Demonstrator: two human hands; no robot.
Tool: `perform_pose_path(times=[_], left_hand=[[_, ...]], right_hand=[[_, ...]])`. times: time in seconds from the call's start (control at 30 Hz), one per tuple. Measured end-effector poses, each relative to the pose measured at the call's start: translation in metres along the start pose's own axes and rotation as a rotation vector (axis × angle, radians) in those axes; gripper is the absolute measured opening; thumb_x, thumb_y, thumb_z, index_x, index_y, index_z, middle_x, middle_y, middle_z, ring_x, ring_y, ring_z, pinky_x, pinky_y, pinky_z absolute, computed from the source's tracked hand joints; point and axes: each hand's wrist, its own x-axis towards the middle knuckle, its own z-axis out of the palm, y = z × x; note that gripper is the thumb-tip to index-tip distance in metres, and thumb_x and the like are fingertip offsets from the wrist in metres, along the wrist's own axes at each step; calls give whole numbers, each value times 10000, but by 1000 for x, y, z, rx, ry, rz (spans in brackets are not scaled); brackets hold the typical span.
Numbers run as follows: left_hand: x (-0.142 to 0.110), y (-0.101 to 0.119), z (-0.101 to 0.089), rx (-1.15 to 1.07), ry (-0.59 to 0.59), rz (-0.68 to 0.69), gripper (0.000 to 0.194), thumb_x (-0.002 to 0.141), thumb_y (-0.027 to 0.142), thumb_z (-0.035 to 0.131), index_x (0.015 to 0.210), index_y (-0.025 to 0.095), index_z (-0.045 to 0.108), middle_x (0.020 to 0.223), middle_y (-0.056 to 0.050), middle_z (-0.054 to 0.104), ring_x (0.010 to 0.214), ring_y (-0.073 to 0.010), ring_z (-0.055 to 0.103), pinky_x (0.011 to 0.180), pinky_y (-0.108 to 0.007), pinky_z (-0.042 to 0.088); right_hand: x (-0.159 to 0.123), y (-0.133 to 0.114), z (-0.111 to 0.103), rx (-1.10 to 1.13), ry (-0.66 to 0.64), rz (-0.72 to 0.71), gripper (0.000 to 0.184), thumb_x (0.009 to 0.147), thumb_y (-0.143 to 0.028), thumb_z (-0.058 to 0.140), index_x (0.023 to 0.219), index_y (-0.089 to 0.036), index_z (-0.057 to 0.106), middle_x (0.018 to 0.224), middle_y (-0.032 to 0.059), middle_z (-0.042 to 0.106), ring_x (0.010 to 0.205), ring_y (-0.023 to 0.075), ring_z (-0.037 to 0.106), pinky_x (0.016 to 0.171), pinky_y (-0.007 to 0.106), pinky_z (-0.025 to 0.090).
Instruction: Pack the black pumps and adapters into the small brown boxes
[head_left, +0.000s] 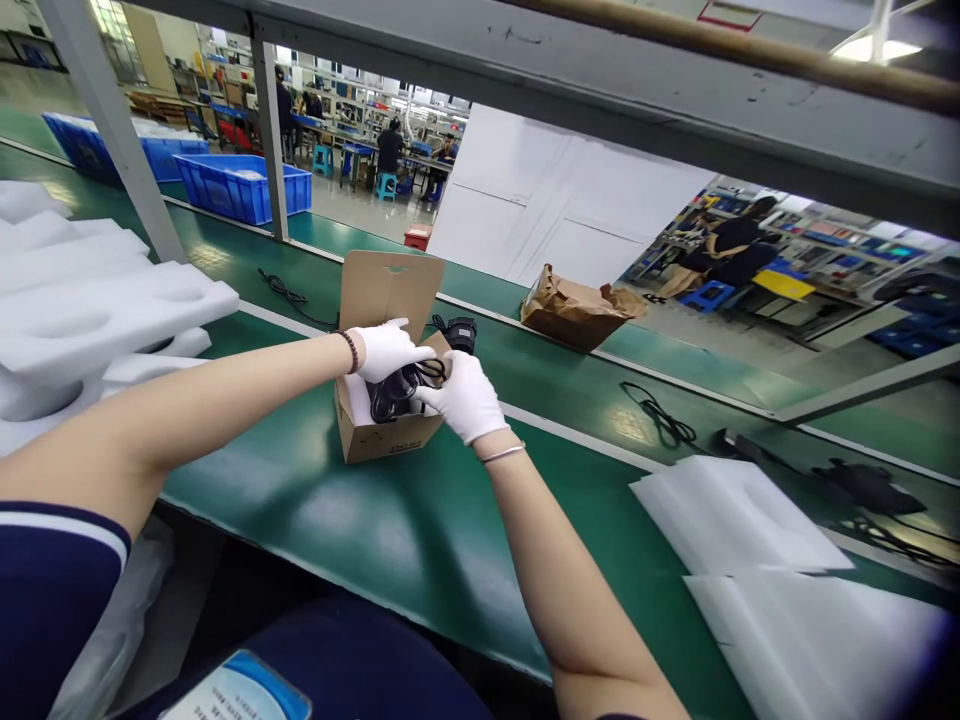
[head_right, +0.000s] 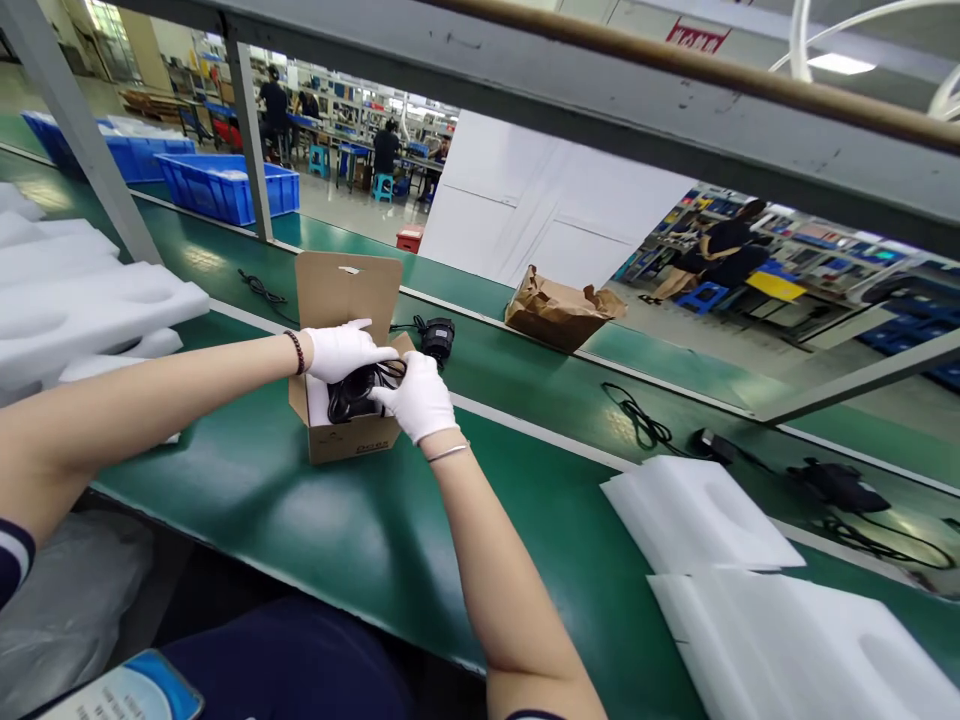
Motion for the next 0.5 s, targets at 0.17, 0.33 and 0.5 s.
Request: perform_pose_path(times=[0.17,0.33,0.5], left_hand=[[8,4,-2,-107,-38,-23,464,697,97,650,1150,199,667,1129,-142,697,967,-292,667,987,-439,403],[12,11,0,-207,-112,-96,456,742,211,670,1197,196,658,1248,-167,631,936,-328,669,775,-399,500],[-8,-4,7,-266,-69,-3,649,744,206,645,1379,201,516,1445,-155,484,1275,-336,495,1031,-413,434]], right_hand=[[-3,9,6,191,-91,-179,433,1048,-437,316,1016,-207,680,1035,70,711,979,201,657,823,257,469],[13,-9,4,51,-223,-159,410,845,-600,622,828,-194,671,810,52,703,781,226,663,620,265,431],[29,-21,4,-145,-321,-207,423,782,-395,740,1112,-138,674,1009,137,723,961,282,686,720,286,481]])
